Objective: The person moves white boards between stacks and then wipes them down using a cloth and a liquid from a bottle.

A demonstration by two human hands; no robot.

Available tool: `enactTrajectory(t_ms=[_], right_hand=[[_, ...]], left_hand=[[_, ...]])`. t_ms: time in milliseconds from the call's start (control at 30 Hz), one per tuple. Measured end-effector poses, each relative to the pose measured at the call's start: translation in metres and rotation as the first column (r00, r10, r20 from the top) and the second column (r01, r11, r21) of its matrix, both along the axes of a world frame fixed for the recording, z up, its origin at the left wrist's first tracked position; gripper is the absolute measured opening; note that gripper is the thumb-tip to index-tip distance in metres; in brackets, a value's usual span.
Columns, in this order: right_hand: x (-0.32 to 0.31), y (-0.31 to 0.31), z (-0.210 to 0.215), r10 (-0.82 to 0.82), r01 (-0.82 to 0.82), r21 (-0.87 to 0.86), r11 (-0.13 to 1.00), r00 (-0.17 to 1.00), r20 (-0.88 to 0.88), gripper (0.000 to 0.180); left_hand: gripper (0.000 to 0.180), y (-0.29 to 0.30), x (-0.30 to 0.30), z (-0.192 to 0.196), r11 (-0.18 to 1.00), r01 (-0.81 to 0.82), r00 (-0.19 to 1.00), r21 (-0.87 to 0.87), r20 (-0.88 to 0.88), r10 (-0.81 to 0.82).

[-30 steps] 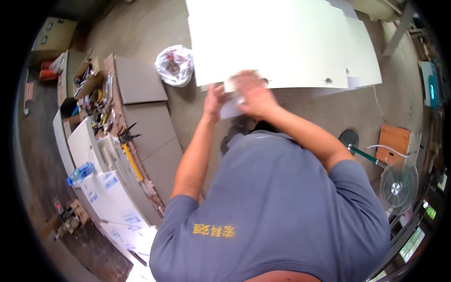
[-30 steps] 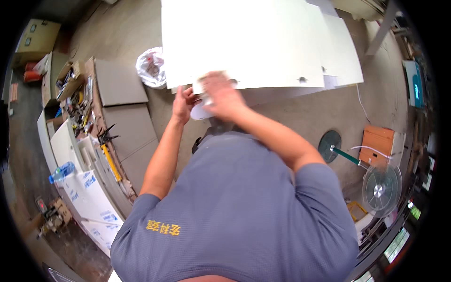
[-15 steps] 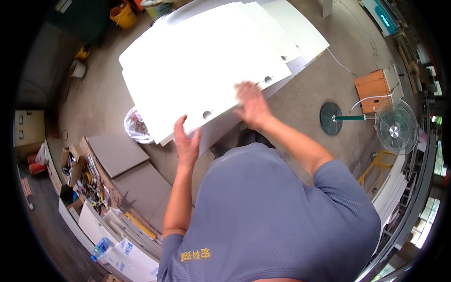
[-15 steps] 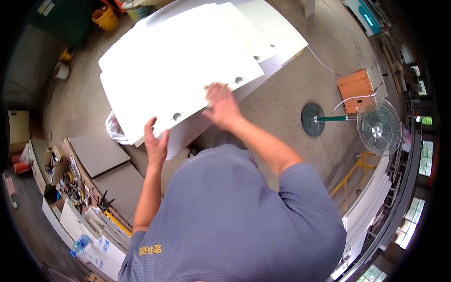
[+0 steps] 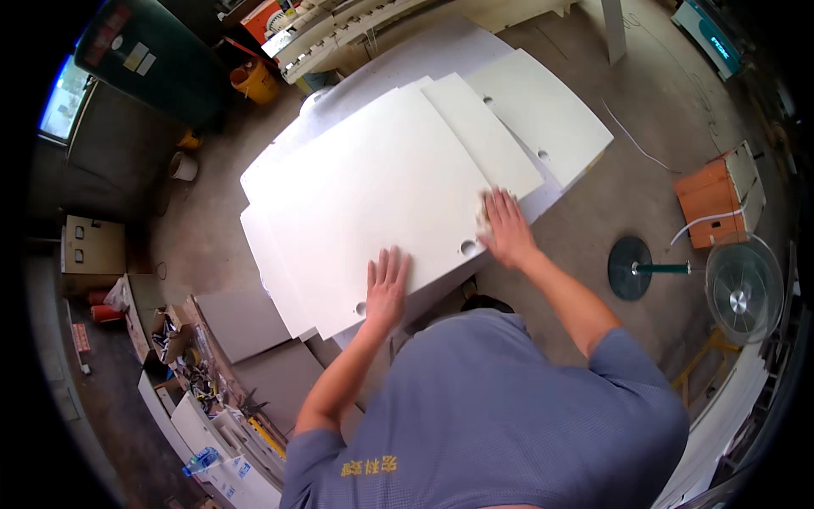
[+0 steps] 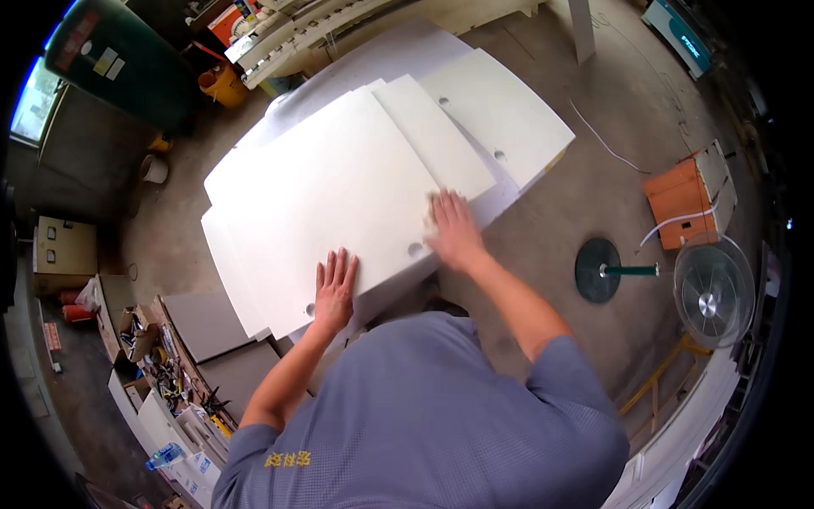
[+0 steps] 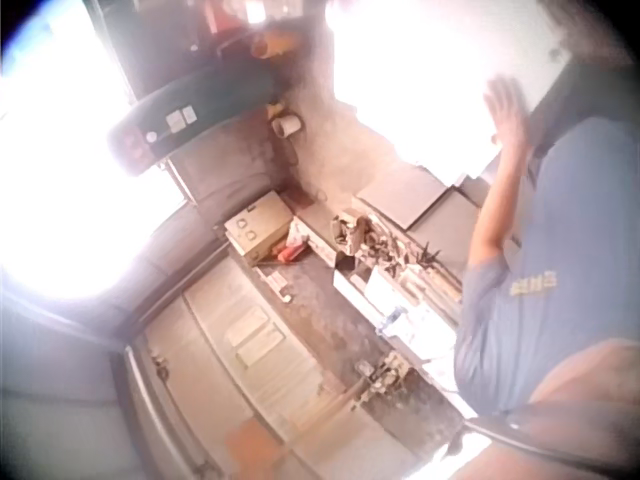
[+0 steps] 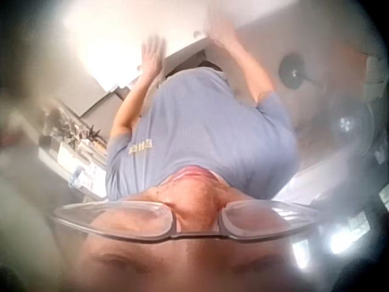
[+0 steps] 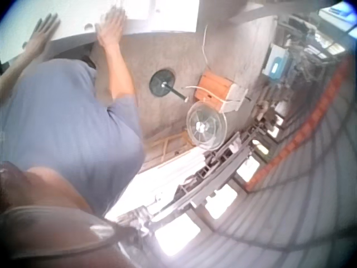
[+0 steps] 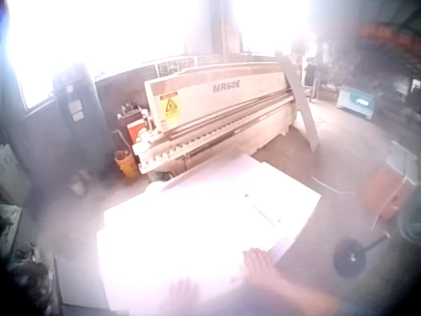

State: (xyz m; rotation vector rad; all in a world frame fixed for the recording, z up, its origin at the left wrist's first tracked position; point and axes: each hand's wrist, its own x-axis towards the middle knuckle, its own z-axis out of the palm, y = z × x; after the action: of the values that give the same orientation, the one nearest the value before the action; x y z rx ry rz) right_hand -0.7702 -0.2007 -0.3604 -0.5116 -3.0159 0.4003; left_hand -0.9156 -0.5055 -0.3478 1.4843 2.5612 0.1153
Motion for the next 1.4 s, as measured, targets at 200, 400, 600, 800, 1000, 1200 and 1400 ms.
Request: enactTrajectory(t_ms=[200,400,600,800,1000,1200,1400], right_hand=[[0.061,0.054,0.006,0.077,-0.122,-0.472,0.873,0.990,-0.114,0.076],[-0.010,0.142,-0.002,-0.482,-0.136,-0.957,0.255,0.841,-0.247,0.071],[-0.037,0.155,-0.014,-0.240,0.097,-0.430,0.898,0.926,-0.293,0.085],[-0.039,0.153,-0.029,-0.291,0.135,-0.426,0.895,0.900,-0.325,0.078],[-0.040,0.158,-0.048,-0.667,0.013,-0.859,0.512,0.636,-0.388,0.051],[-0.018,0.141,-0.015,-0.644,0.091,-0.828,0.553,0.678,-0.355,0.048],[-0.006,0.068,0.045,-0.208,0.036,-0.386,0.922,0.887,-0.413,0.055]], left_hand=[[0.081,0.011,0.007,0.011,1.000,-0.022,0.999,0.011,0.024,0.022],[0.083,0.018,0.002,0.146,0.999,-0.035,0.986,-0.039,0.164,0.041],[0.078,0.035,-0.056,0.284,0.997,-0.066,0.971,0.026,0.231,0.058],[0.053,0.031,-0.150,0.400,0.940,-0.285,0.885,0.188,0.429,0.182],[0.033,0.107,-0.278,0.380,0.901,-0.324,0.807,0.288,-0.413,0.422],[0.058,0.128,-0.421,0.298,0.810,-0.395,0.874,0.434,-0.094,0.477],[0.055,0.154,-0.440,0.158,0.867,-0.447,0.894,0.221,0.098,0.436]])
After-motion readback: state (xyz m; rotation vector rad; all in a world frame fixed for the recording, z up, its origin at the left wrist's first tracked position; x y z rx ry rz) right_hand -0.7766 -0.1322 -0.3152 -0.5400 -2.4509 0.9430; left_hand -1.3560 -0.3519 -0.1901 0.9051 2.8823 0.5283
